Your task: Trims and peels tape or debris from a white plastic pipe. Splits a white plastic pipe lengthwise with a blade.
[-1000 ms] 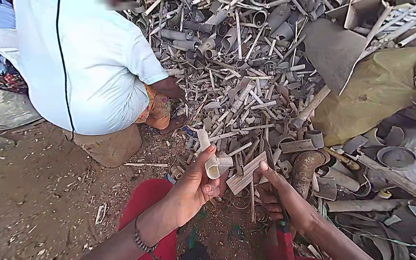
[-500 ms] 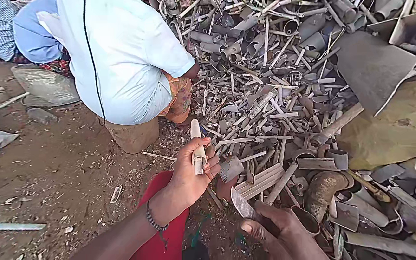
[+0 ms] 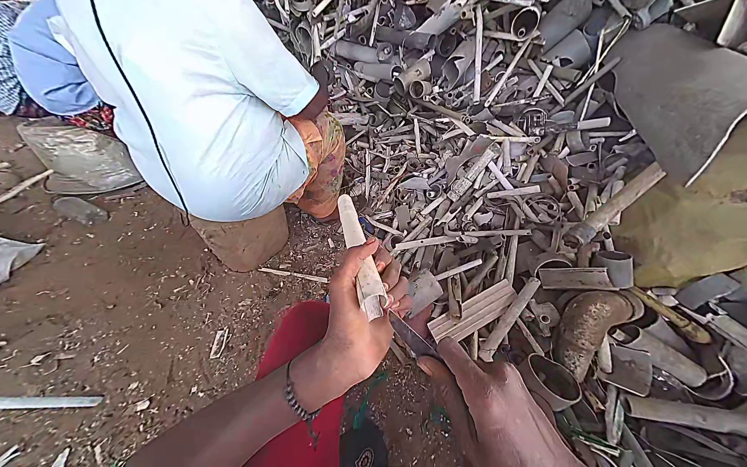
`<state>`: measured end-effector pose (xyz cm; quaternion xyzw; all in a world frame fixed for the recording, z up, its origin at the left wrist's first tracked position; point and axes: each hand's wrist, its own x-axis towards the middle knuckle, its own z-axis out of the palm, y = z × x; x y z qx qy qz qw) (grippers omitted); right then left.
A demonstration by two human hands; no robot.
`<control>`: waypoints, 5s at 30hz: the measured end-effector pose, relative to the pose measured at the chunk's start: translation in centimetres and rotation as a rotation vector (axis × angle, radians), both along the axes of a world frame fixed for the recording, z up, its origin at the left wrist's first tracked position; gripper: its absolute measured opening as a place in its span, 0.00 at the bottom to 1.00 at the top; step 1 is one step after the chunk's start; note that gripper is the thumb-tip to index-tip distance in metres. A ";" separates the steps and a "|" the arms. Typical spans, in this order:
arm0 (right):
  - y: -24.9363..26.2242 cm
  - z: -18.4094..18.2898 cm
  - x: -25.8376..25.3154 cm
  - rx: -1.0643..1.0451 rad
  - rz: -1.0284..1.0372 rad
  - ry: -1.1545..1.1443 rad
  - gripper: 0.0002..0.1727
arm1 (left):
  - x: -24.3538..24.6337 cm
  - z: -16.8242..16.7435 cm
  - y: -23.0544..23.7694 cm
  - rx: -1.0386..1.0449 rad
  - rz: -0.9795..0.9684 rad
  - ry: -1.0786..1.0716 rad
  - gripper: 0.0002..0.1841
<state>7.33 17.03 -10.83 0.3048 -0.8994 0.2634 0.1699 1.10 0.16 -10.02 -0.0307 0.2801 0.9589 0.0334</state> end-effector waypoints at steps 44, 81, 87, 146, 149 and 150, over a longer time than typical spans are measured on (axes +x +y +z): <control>-1.7 -1.5 -1.2 0.047 0.001 0.161 0.11 | 0.1 2.2 0.6 0.058 0.026 -0.208 0.21; -0.7 -1.4 -2.8 -0.196 0.268 -0.322 0.17 | 0.0 1.3 0.6 -0.112 -0.058 -0.101 0.24; 0.4 -0.8 -2.9 -0.392 0.414 -0.915 0.16 | 0.2 1.3 0.5 -0.089 -0.203 -0.170 0.23; -3.7 -0.3 0.9 0.274 -0.272 0.140 0.06 | 1.3 -2.2 1.7 0.049 -0.178 0.257 0.22; -3.5 0.5 1.9 0.270 -0.222 0.081 0.07 | 1.1 -2.1 0.8 0.168 -0.206 0.309 0.18; -3.3 0.8 2.4 0.272 -0.200 0.046 0.07 | 0.9 -2.0 0.5 0.223 -0.211 0.340 0.14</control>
